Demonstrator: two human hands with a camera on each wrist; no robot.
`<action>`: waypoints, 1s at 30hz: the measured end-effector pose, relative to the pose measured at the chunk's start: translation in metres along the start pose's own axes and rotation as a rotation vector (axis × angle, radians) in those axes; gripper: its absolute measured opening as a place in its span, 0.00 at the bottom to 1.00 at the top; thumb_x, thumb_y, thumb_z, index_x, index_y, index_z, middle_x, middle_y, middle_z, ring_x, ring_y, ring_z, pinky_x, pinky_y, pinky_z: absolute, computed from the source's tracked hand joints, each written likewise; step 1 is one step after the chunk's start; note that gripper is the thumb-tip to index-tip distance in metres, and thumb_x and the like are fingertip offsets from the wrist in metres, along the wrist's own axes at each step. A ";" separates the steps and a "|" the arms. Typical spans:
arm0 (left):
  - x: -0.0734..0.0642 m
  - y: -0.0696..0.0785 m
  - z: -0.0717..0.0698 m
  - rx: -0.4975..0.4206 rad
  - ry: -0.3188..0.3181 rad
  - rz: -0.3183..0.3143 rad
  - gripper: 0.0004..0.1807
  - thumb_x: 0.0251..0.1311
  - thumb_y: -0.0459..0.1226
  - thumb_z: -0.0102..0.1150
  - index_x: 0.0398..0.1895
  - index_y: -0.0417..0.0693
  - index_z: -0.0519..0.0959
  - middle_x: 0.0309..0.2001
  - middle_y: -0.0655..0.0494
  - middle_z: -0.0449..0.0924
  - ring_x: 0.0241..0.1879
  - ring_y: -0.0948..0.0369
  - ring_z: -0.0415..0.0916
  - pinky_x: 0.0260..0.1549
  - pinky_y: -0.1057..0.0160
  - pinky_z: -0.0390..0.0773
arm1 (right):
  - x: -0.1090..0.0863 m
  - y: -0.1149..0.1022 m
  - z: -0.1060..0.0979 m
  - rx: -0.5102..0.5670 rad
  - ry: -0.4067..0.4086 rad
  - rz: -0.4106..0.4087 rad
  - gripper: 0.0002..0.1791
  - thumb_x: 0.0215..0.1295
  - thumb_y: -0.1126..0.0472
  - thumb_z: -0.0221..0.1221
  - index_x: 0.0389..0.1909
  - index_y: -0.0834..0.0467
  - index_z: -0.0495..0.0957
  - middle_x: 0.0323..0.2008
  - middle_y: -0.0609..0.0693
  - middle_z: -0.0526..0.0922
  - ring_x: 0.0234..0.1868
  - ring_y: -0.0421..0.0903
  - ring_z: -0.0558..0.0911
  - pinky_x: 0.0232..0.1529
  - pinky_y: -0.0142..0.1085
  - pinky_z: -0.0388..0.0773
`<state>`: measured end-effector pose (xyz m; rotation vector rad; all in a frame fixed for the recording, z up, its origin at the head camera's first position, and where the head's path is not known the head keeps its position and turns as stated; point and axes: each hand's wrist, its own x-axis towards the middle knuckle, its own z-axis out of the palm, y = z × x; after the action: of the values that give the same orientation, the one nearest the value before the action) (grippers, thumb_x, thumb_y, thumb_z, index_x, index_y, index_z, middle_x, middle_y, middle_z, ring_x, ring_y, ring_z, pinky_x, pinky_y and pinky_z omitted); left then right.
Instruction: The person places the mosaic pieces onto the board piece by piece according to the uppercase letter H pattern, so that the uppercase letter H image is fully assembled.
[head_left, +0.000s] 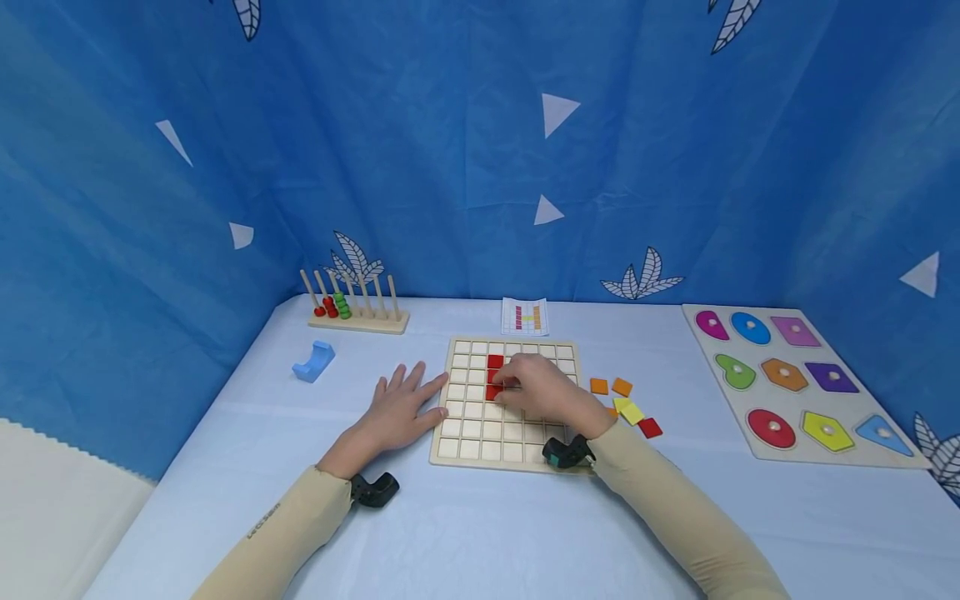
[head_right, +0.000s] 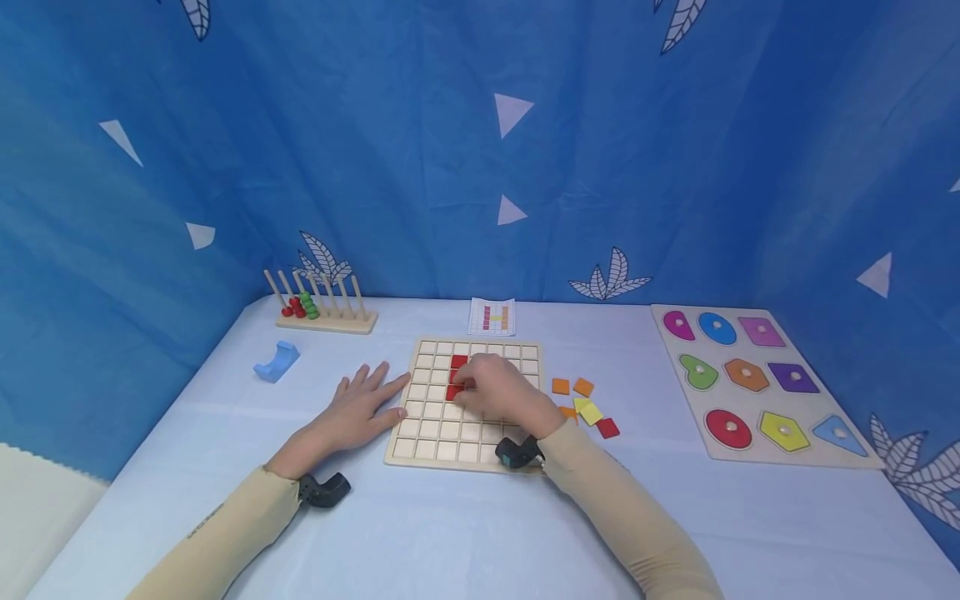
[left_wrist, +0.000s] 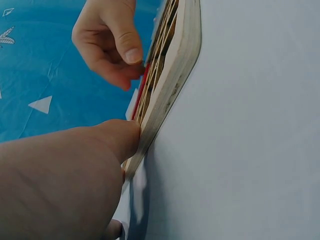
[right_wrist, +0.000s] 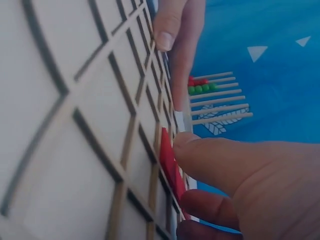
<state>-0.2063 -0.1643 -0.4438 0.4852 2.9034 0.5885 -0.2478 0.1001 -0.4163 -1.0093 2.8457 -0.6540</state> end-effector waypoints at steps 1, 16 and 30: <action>0.000 0.000 0.000 -0.001 0.001 0.001 0.34 0.73 0.52 0.52 0.79 0.54 0.62 0.81 0.34 0.48 0.80 0.30 0.39 0.72 0.24 0.41 | 0.000 0.000 -0.002 0.009 0.001 0.002 0.12 0.63 0.58 0.71 0.46 0.57 0.89 0.37 0.47 0.87 0.33 0.39 0.76 0.35 0.31 0.74; 0.001 -0.001 0.001 -0.007 0.005 0.010 0.35 0.73 0.52 0.52 0.79 0.54 0.62 0.81 0.34 0.48 0.80 0.30 0.39 0.72 0.24 0.41 | -0.003 0.005 -0.012 0.007 0.007 0.038 0.13 0.65 0.58 0.68 0.49 0.57 0.89 0.39 0.50 0.88 0.36 0.41 0.80 0.38 0.34 0.78; 0.002 -0.001 0.001 0.001 -0.010 -0.016 0.35 0.73 0.53 0.52 0.79 0.56 0.61 0.81 0.34 0.48 0.80 0.30 0.38 0.72 0.24 0.40 | -0.024 0.028 -0.028 0.031 -0.019 0.037 0.15 0.67 0.58 0.66 0.51 0.60 0.87 0.39 0.51 0.87 0.32 0.40 0.75 0.35 0.33 0.75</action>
<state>-0.2084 -0.1641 -0.4453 0.4629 2.8952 0.5802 -0.2504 0.1445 -0.4045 -0.9504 2.8215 -0.6790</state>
